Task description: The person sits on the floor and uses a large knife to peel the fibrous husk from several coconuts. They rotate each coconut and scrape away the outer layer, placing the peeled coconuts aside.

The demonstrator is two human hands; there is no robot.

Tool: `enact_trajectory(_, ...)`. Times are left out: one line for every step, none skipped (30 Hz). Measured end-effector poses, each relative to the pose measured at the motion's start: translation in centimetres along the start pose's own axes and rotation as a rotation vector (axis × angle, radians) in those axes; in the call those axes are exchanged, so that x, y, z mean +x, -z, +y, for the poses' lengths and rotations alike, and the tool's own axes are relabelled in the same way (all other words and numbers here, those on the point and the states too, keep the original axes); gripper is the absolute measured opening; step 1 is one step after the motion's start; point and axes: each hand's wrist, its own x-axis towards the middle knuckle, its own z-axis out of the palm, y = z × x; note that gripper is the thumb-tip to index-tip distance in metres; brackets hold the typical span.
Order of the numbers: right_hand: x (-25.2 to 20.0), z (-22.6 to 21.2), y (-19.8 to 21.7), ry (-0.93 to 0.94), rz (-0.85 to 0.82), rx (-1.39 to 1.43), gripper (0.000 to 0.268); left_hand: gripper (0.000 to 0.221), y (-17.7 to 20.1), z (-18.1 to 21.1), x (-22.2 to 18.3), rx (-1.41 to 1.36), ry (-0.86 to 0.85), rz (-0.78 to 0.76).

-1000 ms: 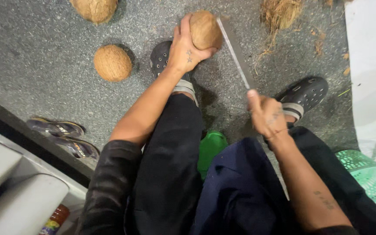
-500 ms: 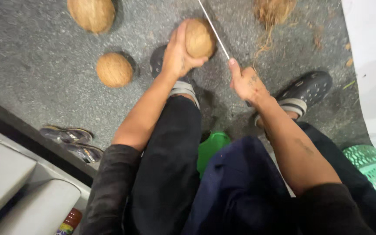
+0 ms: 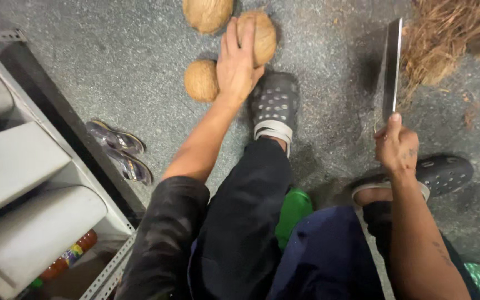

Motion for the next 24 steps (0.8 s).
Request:
enact_trajectory(-0.7,-0.2,0.1,0.025,-0.003,-0.067,0.074,0.104,0.4,-0.7,-0.6,-0.025,-0.032,0.036)
enact_trajectory(-0.9,-0.5,0.1,0.033,-0.001,-0.065,0.074,0.1,0.6,-1.5,-0.4,-0.052,-0.064,0.084)
enact_trajectory(-1.1,-0.7,0.1,0.042,0.001,-0.062,0.074,0.084,0.8,-2.6,0.1,-0.079,0.02,0.148)
enact_trajectory(-1.5,-0.8,0.1,0.045,0.0,-0.063,0.074,0.069,1.0,-4.0,0.8,-0.11,0.107,0.209)
enact_trajectory(-1.8,-0.8,0.1,0.061,-0.025,-0.079,0.075,0.069,1.1,-5.6,2.1,-0.089,0.143,0.283)
enact_trajectory(-1.9,-0.8,-0.1,0.08,-0.045,-0.091,0.076,0.07,1.3,-7.3,3.7,-0.069,0.172,0.361)
enact_trajectory(-2.1,-0.7,-0.3,0.099,-0.065,-0.103,0.077,0.087,1.5,-8.8,5.6,0.0,0.154,0.452)
enact_trajectory(-1.9,-0.8,-0.5,0.02,-0.099,-0.001,0.075,0.091,1.8,-9.9,7.2,-0.064,0.163,0.372)
enact_trajectory(-1.6,-0.9,-0.7,-0.057,-0.134,0.101,0.074,0.095,2.1,-10.6,8.5,-0.128,0.17,0.292)
enact_trajectory(-1.7,-0.9,-0.7,-0.142,-0.172,0.204,0.072,0.099,2.3,-10.8,9.3,-0.19,0.175,0.202)
enact_trajectory(-1.4,-0.9,-0.7,-0.145,-0.153,0.199,0.072,0.095,2.3,-10.6,9.8,-0.436,0.289,0.132)
enact_trajectory(-1.4,-0.9,-0.5,-0.154,-0.129,0.196,0.073,0.091,2.2,-9.9,10.1,-0.683,0.398,0.05)
enact_trajectory(-1.1,-0.8,-0.4,-0.163,-0.104,0.192,0.073,0.087,2.0,-8.8,10.2,-0.927,0.507,-0.04)
enact_trajectory(-1.5,-0.6,-0.1,-0.185,-0.087,0.237,0.073,0.087,1.6,-7.5,9.6,-1.235,0.527,-0.169)
enact_trajectory(-1.8,-0.5,0.0,-0.205,-0.069,0.282,0.073,0.09,1.3,-6.1,9.0,-1.54,0.545,-0.303)
enact_trajectory(-1.7,-0.6,0.1,-0.228,-0.054,0.321,0.073,0.096,1.0,-4.9,8.3,-1.846,0.57,-0.438)
enact_trajectory(-1.6,-0.8,0.2,-0.225,-0.04,0.298,0.073,0.099,1.0,-3.7,7.7,-1.856,0.533,-0.523)
enact_trajectory(-1.9,-0.8,0.5,-0.22,-0.012,0.276,0.073,0.103,0.6,-2.2,7.3,-1.87,0.485,-0.618)
enact_trajectory(-2.3,-0.8,0.8,-0.216,0.015,0.253,0.073,0.107,0.3,-0.8,6.8,-1.882,0.435,-0.713)
enact_trajectory(-2.4,-1.1,1.0,-0.188,0.029,0.225,0.072,0.108,0.0,0.6,7.0,-1.794,0.467,-0.772)
enact_trajectory(-2.5,-1.3,1.2,-0.16,0.043,0.197,0.072,0.109,-0.5,2.0,7.1,-1.704,0.494,-0.828)
enact_trajectory(-3.2,-1.2,1.3,-0.138,0.047,0.167,0.071,0.109,-1.0,3.0,6.8,-1.609,0.53,-0.879)
enact_trajectory(-3.9,-1.1,1.3,-0.123,0.035,0.191,0.071,0.11,-1.7,4.1,6.5,-1.513,0.574,-0.92)
enact_trajectory(-4.2,-1.3,1.0,-0.101,0.018,0.22,0.072,0.11,-2.4,4.9,6.4,-1.41,0.612,-0.95)
